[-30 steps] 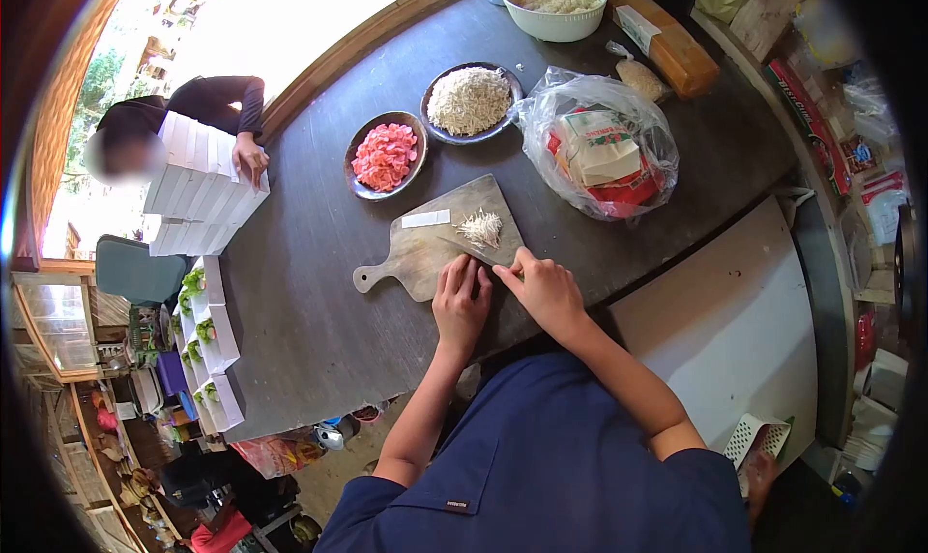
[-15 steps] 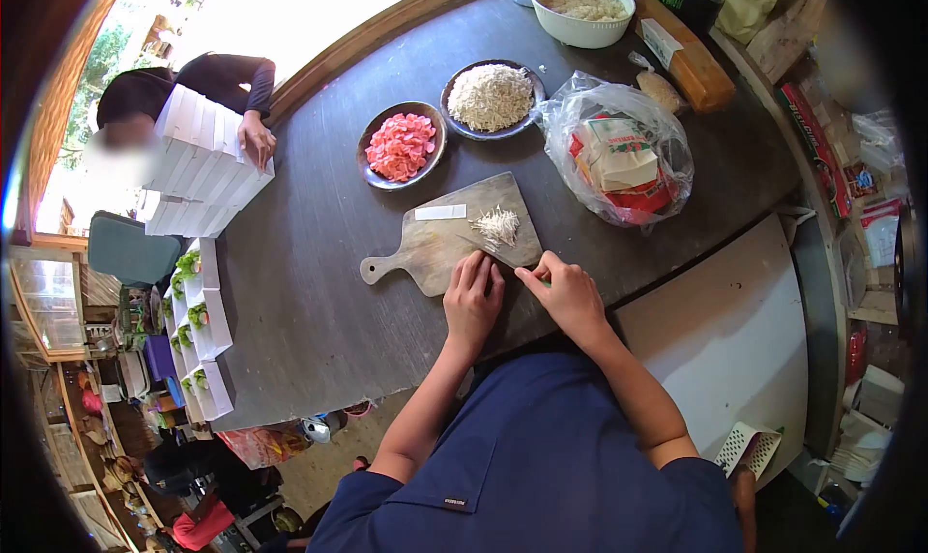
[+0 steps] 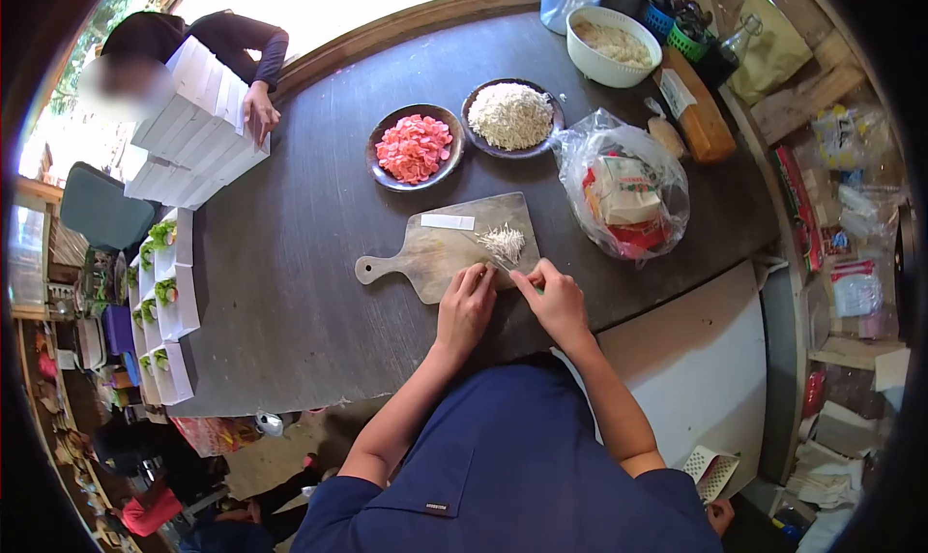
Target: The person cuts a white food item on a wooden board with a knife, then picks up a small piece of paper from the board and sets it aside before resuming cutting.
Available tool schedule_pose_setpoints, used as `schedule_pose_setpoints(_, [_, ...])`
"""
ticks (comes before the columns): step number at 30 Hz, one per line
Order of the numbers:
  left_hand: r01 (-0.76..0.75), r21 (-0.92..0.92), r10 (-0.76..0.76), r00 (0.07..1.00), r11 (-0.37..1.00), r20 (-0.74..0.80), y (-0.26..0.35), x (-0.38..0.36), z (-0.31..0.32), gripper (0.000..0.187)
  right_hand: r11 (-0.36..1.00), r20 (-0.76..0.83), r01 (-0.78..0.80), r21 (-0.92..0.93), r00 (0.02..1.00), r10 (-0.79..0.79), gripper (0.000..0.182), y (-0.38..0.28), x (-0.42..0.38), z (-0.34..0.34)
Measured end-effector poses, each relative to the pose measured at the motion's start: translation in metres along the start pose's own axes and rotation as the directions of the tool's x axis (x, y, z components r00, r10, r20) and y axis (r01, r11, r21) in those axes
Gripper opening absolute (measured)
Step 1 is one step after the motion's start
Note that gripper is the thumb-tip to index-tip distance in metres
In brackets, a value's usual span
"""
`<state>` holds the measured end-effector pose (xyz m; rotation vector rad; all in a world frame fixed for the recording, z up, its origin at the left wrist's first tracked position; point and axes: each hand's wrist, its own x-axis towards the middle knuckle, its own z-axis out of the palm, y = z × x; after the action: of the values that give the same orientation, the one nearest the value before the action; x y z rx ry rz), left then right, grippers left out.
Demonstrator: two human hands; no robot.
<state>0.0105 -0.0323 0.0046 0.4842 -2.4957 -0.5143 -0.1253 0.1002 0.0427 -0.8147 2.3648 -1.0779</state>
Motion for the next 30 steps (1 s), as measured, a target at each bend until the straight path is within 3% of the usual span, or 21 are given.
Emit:
schedule_pose_setpoints(4, [0.023,-0.057,-0.015,0.990,0.998,0.140,-0.008,0.009,-0.011,0.023,0.998,0.026,-0.018,-0.056,0.999,0.019,0.047,0.004,-0.013,-0.010])
schedule_pose_setpoints(7, [-0.025,-0.039,0.031,0.987,0.999,0.158,-0.010,0.013,-0.014,0.019,0.993,0.041,-0.078,-0.094,0.996,0.082,0.050,0.001,-0.018,-0.015])
schedule_pose_setpoints(10, [-0.004,-0.103,0.012,0.997,0.995,0.071,-0.011,0.011,-0.009,0.020,0.984,0.052,-0.109,-0.139,0.992,0.118,0.051,-0.001,-0.020,-0.018])
schedule_pose_setpoints(18, [0.001,-0.090,0.004,0.999,0.996,0.052,-0.010,0.005,-0.006,0.022,0.989,0.027,-0.144,-0.018,0.989,0.144,0.051,0.000,-0.027,-0.021])
schedule_pose_setpoints(30, [-0.052,-0.106,0.060,0.996,0.993,0.071,-0.013,0.006,-0.006,0.025,0.989,-0.023,-0.149,0.011,0.989,0.149,0.050,-0.002,-0.042,-0.019])
